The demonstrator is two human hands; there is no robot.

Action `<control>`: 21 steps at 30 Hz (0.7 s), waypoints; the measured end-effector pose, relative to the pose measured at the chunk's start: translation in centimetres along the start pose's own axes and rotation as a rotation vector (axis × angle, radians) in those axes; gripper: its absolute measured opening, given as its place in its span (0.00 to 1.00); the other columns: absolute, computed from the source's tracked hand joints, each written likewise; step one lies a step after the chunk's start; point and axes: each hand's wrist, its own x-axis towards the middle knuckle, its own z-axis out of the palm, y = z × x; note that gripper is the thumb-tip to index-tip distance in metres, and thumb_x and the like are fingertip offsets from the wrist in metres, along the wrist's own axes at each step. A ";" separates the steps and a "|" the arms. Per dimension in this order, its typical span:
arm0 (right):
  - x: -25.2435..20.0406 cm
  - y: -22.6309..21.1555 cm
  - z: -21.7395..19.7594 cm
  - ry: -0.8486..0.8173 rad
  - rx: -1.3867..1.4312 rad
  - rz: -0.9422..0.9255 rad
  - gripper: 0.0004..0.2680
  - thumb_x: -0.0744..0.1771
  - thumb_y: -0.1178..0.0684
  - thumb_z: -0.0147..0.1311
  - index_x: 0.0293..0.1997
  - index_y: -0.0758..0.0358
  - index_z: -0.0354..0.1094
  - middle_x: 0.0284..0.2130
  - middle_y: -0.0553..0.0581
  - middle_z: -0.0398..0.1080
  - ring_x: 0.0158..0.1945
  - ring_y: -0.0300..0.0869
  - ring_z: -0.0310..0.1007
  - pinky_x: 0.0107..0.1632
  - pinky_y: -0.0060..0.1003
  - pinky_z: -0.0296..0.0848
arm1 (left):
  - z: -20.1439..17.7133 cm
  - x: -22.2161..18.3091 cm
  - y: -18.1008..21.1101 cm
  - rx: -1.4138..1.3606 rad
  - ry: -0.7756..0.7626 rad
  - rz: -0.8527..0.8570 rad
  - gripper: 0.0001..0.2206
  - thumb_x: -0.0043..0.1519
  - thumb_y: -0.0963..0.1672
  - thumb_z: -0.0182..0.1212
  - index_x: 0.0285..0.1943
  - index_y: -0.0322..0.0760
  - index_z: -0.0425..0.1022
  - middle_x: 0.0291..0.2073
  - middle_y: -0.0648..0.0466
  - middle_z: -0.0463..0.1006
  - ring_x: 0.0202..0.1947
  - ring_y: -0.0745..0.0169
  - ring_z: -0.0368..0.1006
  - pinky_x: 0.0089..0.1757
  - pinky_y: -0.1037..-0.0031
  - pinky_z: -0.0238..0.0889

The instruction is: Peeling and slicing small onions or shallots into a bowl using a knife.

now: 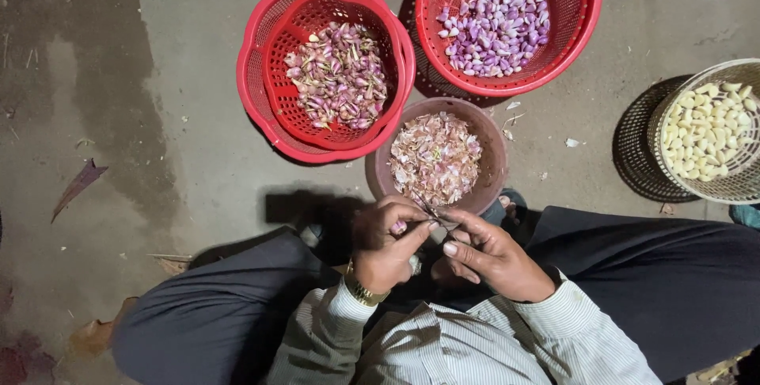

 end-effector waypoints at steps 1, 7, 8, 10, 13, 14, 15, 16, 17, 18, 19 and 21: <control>0.0 0.3 -0.2 0.014 0.038 0.017 0.19 0.68 0.65 0.49 0.69 0.70 0.57 0.15 0.64 0.68 0.12 0.37 0.62 0.20 0.29 0.67 | 0.1 -0.1 0.2 -0.061 -0.029 -0.009 0.08 0.51 0.41 0.78 0.31 0.43 0.80 0.28 0.58 0.84 0.28 0.64 0.80 0.30 0.80 0.71; -0.4 -0.1 0.6 0.055 0.303 -0.012 0.19 0.69 0.66 0.46 0.69 0.65 0.58 0.16 0.58 0.63 0.12 0.37 0.60 0.19 0.27 0.67 | 1.2 -1.7 -2.4 -0.605 -0.064 -0.508 0.09 0.58 0.39 0.70 0.42 0.26 0.76 0.40 0.40 0.82 0.36 0.57 0.80 0.28 0.78 0.75; -0.5 -0.7 1.0 0.039 0.352 -0.024 0.19 0.69 0.64 0.45 0.71 0.63 0.58 0.17 0.57 0.63 0.14 0.37 0.60 0.20 0.26 0.67 | 1.6 -1.8 -2.9 -0.673 -0.025 -0.538 0.10 0.56 0.39 0.71 0.41 0.27 0.75 0.41 0.41 0.81 0.36 0.59 0.80 0.27 0.82 0.74; -0.6 -0.1 0.8 0.013 0.331 -0.009 0.19 0.69 0.65 0.45 0.71 0.62 0.58 0.17 0.57 0.62 0.14 0.38 0.61 0.19 0.27 0.67 | 1.5 -1.9 -3.4 -0.676 -0.023 -0.538 0.10 0.55 0.38 0.72 0.40 0.25 0.75 0.38 0.42 0.80 0.34 0.59 0.80 0.25 0.82 0.73; -0.6 0.2 0.6 -0.011 0.315 0.008 0.18 0.69 0.65 0.44 0.70 0.62 0.59 0.17 0.58 0.62 0.14 0.38 0.60 0.18 0.27 0.65 | 1.8 -2.1 -3.3 -0.702 0.015 -0.530 0.10 0.54 0.37 0.73 0.39 0.23 0.76 0.34 0.41 0.79 0.30 0.59 0.79 0.22 0.83 0.71; -0.6 0.2 0.5 -0.009 0.319 0.006 0.18 0.70 0.64 0.43 0.70 0.62 0.59 0.16 0.60 0.63 0.13 0.38 0.58 0.18 0.26 0.64 | 1.9 -2.0 -3.1 -0.727 0.048 -0.519 0.10 0.54 0.37 0.73 0.39 0.23 0.77 0.33 0.41 0.80 0.30 0.59 0.80 0.21 0.85 0.69; -0.6 0.3 0.4 -0.008 0.319 0.006 0.18 0.70 0.64 0.43 0.70 0.62 0.59 0.16 0.60 0.63 0.13 0.38 0.58 0.18 0.26 0.64 | 2.1 -2.2 -3.4 -0.728 0.048 -0.519 0.10 0.54 0.37 0.73 0.39 0.23 0.77 0.33 0.41 0.80 0.30 0.59 0.80 0.21 0.85 0.69; -0.7 0.4 0.2 0.021 0.337 0.008 0.17 0.70 0.65 0.43 0.69 0.65 0.59 0.15 0.60 0.63 0.13 0.38 0.58 0.17 0.26 0.63 | 2.2 -2.3 -3.6 -0.755 0.041 -0.526 0.09 0.55 0.37 0.72 0.40 0.24 0.77 0.34 0.40 0.80 0.31 0.56 0.81 0.21 0.84 0.69; -0.7 0.6 0.1 0.051 0.356 0.010 0.17 0.69 0.65 0.44 0.68 0.67 0.59 0.15 0.61 0.63 0.12 0.37 0.59 0.16 0.26 0.63 | 2.3 -2.4 -3.8 -0.782 0.033 -0.532 0.09 0.56 0.37 0.71 0.41 0.24 0.77 0.34 0.39 0.81 0.31 0.53 0.82 0.21 0.84 0.69; -0.6 0.4 0.1 0.051 0.355 0.010 0.17 0.69 0.65 0.44 0.68 0.67 0.59 0.15 0.61 0.63 0.12 0.37 0.59 0.16 0.26 0.63 | 2.3 -2.4 -3.8 -0.782 0.032 -0.532 0.09 0.56 0.37 0.71 0.41 0.24 0.77 0.34 0.39 0.81 0.31 0.53 0.82 0.21 0.84 0.69; -0.5 0.3 0.2 0.053 0.362 -0.001 0.17 0.69 0.65 0.44 0.68 0.67 0.59 0.15 0.62 0.63 0.12 0.38 0.58 0.16 0.27 0.64 | 2.2 -2.4 -3.7 -0.788 0.019 -0.538 0.08 0.57 0.37 0.70 0.42 0.26 0.77 0.36 0.39 0.81 0.33 0.53 0.82 0.22 0.85 0.69; -0.5 0.5 0.1 0.055 0.368 -0.013 0.17 0.69 0.65 0.44 0.69 0.67 0.58 0.15 0.62 0.63 0.13 0.38 0.58 0.16 0.27 0.64 | 2.1 -2.2 -3.6 -0.794 0.004 -0.545 0.07 0.58 0.37 0.68 0.42 0.27 0.77 0.38 0.40 0.82 0.34 0.53 0.83 0.23 0.85 0.69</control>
